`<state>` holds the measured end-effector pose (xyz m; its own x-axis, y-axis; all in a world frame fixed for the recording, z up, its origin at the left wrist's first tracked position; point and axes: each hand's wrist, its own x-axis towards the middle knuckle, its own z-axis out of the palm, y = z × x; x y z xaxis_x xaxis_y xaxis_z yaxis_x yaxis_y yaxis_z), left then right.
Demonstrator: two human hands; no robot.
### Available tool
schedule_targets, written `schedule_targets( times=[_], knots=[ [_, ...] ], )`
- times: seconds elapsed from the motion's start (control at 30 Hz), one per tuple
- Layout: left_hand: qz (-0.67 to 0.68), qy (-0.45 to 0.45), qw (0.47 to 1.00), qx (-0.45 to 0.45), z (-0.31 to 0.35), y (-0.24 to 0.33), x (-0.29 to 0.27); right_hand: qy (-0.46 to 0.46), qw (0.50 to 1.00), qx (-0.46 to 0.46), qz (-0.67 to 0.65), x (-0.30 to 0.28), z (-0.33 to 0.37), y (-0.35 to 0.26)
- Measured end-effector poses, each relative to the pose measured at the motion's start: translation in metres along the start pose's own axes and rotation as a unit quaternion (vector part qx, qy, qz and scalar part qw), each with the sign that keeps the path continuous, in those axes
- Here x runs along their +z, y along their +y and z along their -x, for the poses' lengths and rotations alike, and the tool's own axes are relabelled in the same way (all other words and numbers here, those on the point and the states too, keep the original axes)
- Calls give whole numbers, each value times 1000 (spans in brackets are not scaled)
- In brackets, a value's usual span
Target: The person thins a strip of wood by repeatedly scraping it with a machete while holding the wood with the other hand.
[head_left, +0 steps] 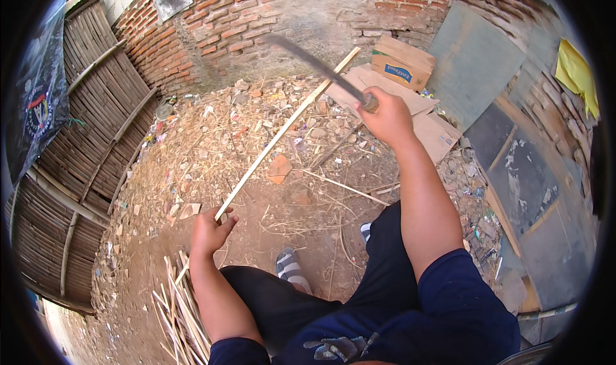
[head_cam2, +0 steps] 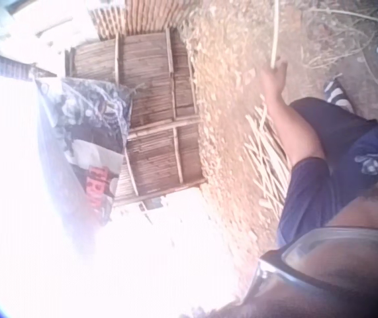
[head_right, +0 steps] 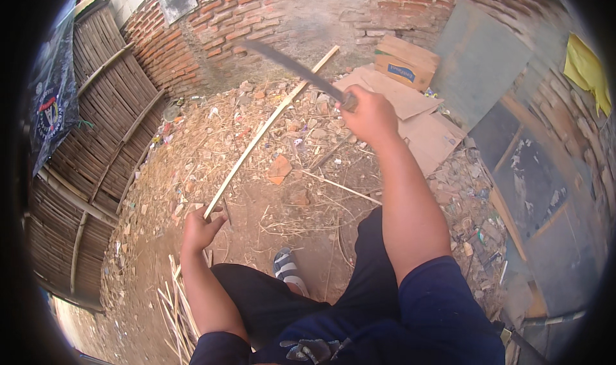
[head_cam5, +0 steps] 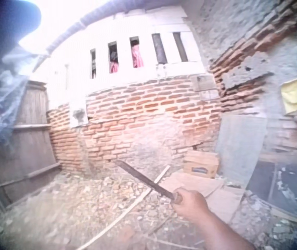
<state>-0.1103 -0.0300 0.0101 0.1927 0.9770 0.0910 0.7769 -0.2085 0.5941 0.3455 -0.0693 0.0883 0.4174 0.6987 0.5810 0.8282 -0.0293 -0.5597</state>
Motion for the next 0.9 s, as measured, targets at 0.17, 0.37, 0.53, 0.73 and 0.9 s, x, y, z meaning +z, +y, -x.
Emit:
schedule_targets(
  times=[0.17, 0.37, 0.53, 0.73, 0.9],
  knots=[
    [-3, 8, 1000, 5, -1, 6, 4, -73, 991, -112, 26, 6, 10, -6],
    [-21, 23, 999, 29, 2, 7, 4, 1, 1000, -19, -13, -5, -4, 19],
    [-9, 14, 999, 37, -1, 3, 5, 27, 999, -20, -30, -7, -1, 24],
    [-3, -4, 1000, 22, 2, 10, 7, -15, 989, -145, -33, 1, 6, 12],
    [52, -48, 996, 54, 3, 23, 18, -47, 996, -51, -55, -8, 0, 30]
  ],
)
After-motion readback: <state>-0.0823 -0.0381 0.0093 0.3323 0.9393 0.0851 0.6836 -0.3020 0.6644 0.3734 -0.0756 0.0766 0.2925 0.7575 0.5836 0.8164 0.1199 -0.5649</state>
